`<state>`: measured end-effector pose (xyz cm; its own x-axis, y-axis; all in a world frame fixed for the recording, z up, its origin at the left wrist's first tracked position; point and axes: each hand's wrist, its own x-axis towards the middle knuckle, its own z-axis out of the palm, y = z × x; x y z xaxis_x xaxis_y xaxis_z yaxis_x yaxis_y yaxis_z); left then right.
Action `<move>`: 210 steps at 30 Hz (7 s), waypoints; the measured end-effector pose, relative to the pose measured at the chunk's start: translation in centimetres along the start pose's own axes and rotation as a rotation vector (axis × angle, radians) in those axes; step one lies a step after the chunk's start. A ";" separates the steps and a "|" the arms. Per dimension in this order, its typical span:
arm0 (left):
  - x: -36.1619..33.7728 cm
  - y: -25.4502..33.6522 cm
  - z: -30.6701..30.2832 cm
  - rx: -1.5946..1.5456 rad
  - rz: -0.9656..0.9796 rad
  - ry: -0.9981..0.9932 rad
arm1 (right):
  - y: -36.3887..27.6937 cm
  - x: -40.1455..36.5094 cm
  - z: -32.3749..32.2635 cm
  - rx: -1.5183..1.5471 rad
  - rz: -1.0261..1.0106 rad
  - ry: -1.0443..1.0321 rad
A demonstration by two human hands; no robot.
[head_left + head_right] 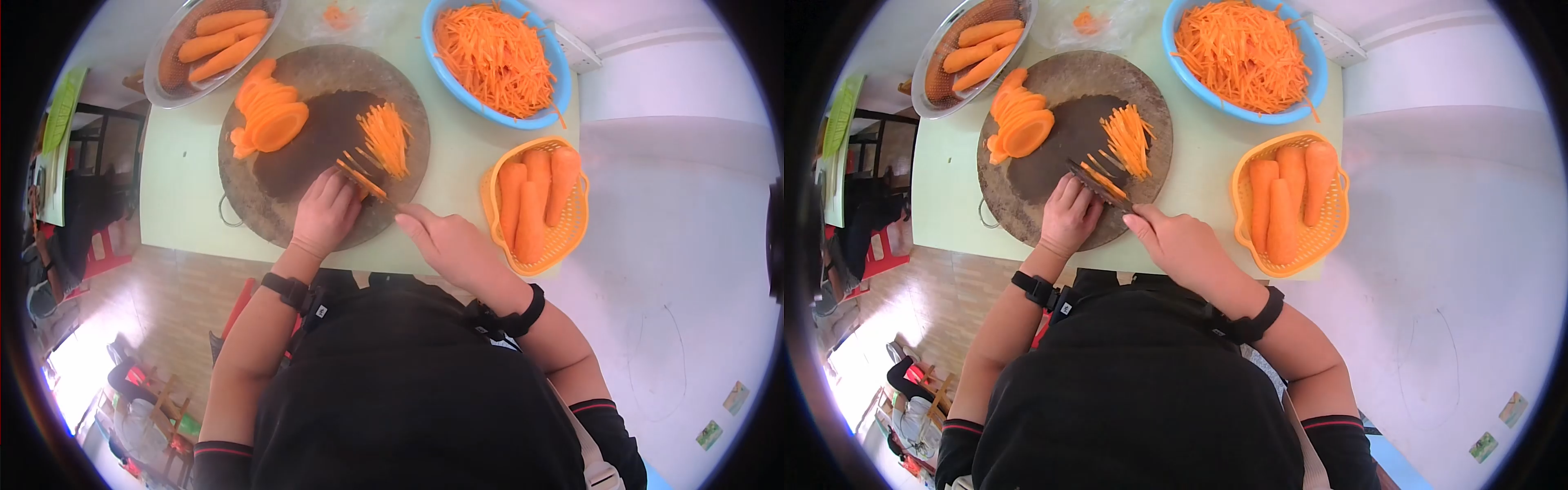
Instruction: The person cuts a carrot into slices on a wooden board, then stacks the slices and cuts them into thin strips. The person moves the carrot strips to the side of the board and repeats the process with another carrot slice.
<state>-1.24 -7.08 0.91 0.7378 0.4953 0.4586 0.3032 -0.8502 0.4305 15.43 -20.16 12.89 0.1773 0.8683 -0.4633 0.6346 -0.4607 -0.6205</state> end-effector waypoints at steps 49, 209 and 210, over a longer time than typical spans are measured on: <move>-0.1 0.6 -0.6 -0.066 0.022 0.039 | 1.5 2.0 -0.9 0.611 0.141 -0.042; 2.6 -3.5 -0.5 0.033 0.277 -0.109 | 0.8 1.7 1.5 -0.011 -0.059 0.306; 2.5 -3.5 -0.5 0.029 0.276 -0.109 | 0.7 1.6 1.8 -0.068 -0.094 0.328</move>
<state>-0.75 -2.76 0.92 0.8549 0.2235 0.4682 0.0977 -0.9556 0.2779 14.81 -19.44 10.64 0.3410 0.9242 -0.1717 0.7059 -0.3724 -0.6025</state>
